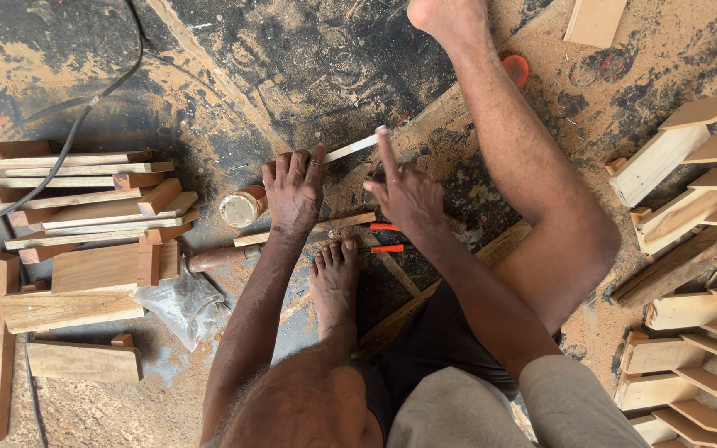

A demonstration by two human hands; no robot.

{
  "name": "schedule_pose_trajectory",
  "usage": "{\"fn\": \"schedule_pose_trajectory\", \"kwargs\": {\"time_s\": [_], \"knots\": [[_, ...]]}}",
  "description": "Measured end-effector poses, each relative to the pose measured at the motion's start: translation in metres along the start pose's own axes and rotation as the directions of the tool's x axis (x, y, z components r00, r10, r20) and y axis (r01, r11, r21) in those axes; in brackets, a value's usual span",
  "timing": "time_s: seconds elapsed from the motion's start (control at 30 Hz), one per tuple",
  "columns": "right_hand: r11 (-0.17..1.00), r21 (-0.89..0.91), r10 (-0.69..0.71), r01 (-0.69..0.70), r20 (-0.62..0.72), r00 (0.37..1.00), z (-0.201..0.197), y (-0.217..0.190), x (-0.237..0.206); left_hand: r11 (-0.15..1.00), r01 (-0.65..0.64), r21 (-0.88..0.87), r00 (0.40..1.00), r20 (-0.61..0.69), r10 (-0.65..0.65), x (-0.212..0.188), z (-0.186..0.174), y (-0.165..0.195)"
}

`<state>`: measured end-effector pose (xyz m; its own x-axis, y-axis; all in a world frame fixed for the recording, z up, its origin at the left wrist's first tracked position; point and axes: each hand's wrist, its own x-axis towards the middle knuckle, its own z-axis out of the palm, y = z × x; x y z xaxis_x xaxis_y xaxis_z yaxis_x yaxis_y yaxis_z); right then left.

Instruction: The person assembles small wooden pieces by applying glue to a thin strip and attaching it to a larger shaped piece. They use a hammer to drive nails into the wood and pliers to trim excess nail length.

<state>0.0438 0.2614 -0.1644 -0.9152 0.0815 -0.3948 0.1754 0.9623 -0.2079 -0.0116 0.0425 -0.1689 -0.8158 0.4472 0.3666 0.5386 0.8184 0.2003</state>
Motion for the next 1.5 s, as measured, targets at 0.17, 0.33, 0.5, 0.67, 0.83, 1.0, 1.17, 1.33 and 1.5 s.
{"fn": "schedule_pose_trajectory", "kwargs": {"time_s": [0.17,0.33,0.5,0.67,0.83,1.0,1.17,1.33,1.5], "knots": [[0.994,0.110,-0.013,0.024,-0.094,0.995,-0.004,0.014,0.003,1.000,0.000,0.010,1.000,0.003,0.000,0.000,0.001,0.000],[0.975,0.071,-0.195,0.213,-0.203,0.960,0.014,-0.004,0.000,0.999,0.008,0.035,1.000,0.006,-0.008,-0.002,0.003,-0.001],[0.975,0.050,-0.217,0.216,0.003,0.976,0.018,-0.020,-0.003,1.000,0.014,-0.001,0.999,0.037,-0.014,-0.004,0.005,-0.002],[0.987,0.099,-0.104,0.123,-0.176,0.979,-0.004,0.000,0.003,0.999,0.006,0.034,1.000,0.013,-0.007,-0.003,0.005,-0.002],[0.988,0.153,0.037,-0.034,-0.012,0.999,-0.012,0.012,0.003,1.000,0.008,0.015,1.000,0.002,-0.008,-0.001,0.002,0.000],[0.901,0.358,-0.064,0.245,-0.449,0.891,0.008,0.001,-0.011,1.000,0.007,-0.009,1.000,-0.003,-0.008,0.001,-0.002,0.001],[0.210,0.941,-0.072,0.266,-0.256,0.964,0.018,-0.004,-0.013,1.000,0.006,0.010,1.000,0.002,-0.006,0.001,-0.002,0.000],[-0.277,0.952,-0.114,0.129,-0.166,0.980,0.010,-0.011,-0.012,1.000,-0.006,0.027,1.000,-0.001,0.006,0.001,-0.002,0.000],[-0.387,0.918,-0.127,0.084,-0.143,0.982,-0.006,-0.014,-0.018,0.999,-0.011,0.035,1.000,0.005,0.010,0.001,-0.002,-0.001]]}}
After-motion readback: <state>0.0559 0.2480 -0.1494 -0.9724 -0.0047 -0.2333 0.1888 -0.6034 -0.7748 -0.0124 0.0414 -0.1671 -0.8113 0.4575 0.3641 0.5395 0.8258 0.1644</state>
